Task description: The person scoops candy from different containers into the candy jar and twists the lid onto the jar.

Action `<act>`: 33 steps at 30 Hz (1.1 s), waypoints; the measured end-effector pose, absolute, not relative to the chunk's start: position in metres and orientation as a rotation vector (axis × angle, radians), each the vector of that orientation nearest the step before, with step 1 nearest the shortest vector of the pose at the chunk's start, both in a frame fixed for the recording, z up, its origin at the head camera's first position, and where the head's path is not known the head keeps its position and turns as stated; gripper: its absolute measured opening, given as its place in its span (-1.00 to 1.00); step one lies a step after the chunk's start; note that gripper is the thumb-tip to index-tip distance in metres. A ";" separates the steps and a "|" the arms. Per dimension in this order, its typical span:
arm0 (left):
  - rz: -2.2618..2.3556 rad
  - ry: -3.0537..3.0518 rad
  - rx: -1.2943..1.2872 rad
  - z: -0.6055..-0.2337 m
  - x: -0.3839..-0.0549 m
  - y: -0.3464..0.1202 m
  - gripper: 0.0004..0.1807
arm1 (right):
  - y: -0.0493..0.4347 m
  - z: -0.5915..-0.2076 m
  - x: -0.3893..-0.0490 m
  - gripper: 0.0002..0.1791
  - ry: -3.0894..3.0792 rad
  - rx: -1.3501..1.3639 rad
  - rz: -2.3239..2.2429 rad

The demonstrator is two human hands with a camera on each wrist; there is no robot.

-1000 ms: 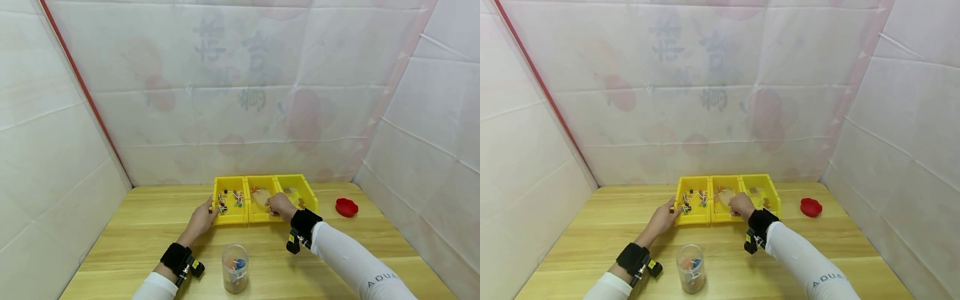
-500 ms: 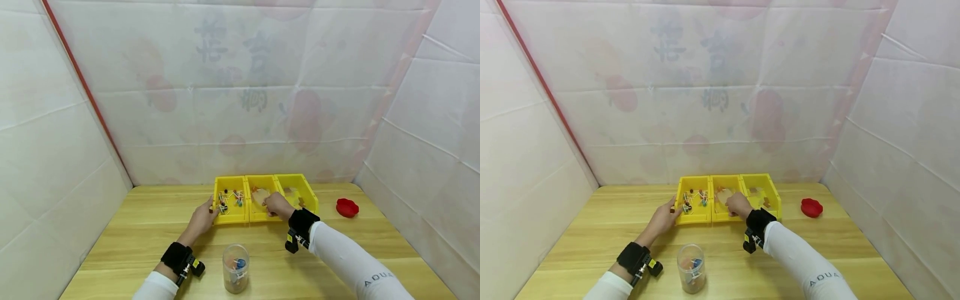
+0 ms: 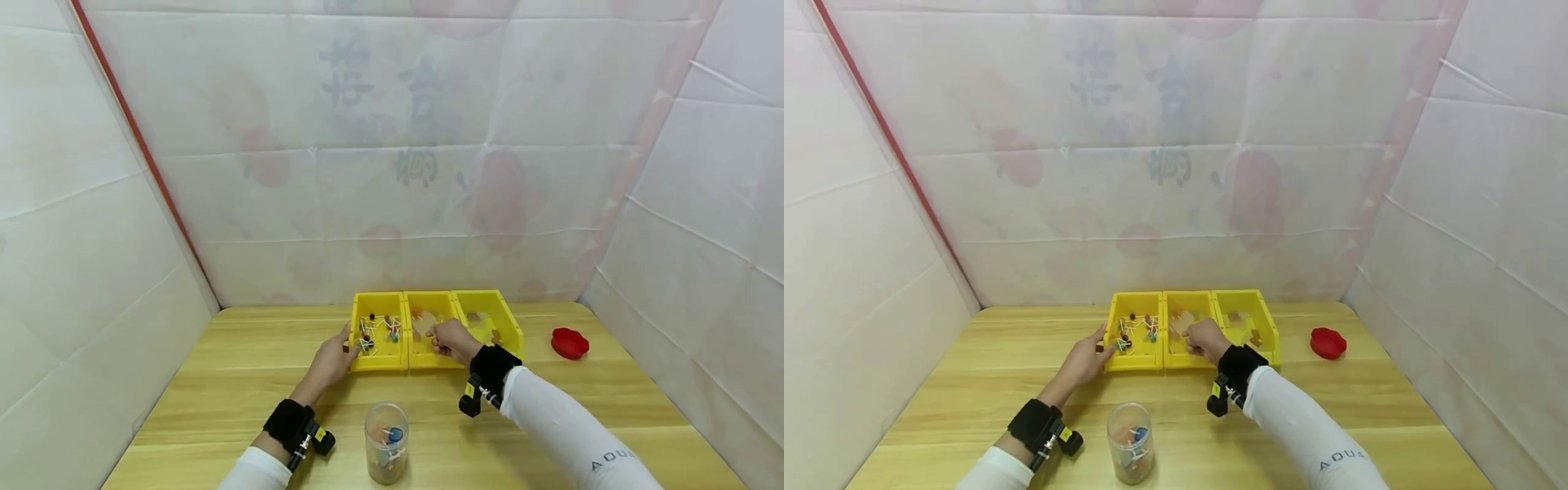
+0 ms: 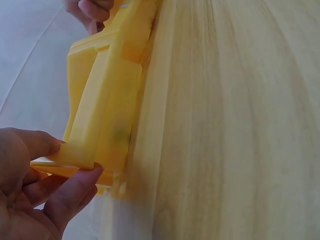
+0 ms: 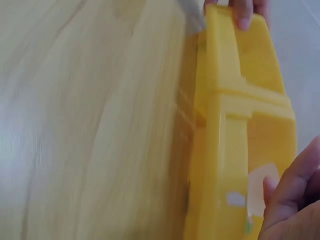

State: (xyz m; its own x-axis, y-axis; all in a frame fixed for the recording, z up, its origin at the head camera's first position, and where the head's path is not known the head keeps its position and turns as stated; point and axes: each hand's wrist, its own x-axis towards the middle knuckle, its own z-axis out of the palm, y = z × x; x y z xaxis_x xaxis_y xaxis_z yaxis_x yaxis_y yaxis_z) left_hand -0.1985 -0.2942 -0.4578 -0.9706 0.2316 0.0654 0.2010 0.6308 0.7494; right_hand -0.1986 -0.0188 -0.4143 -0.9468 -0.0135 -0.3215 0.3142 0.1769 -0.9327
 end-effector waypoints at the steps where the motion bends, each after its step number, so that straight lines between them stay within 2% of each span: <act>1: 1.285 2.803 0.369 -0.458 -0.199 -0.294 -0.26 | -0.022 -0.416 -0.198 -0.62 2.170 0.296 -1.879; 11: 1.294 2.803 0.348 -0.458 -0.200 -0.293 -0.26 | -0.037 -0.430 -0.192 -0.62 1.959 0.374 -2.151; 33: 1.288 2.795 0.312 -0.458 -0.199 -0.293 -0.24 | -0.024 -0.430 -0.180 -0.60 1.945 0.441 -2.206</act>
State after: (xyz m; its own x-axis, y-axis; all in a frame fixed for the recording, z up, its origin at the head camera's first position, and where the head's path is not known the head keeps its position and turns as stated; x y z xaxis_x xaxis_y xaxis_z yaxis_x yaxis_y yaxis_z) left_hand -0.1993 -0.2927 -0.4580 -0.9785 0.2021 0.0400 0.1618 0.6333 0.7568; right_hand -0.1800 -0.0236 -0.4301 -0.9424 0.0692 -0.3273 0.3161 -0.1365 -0.9389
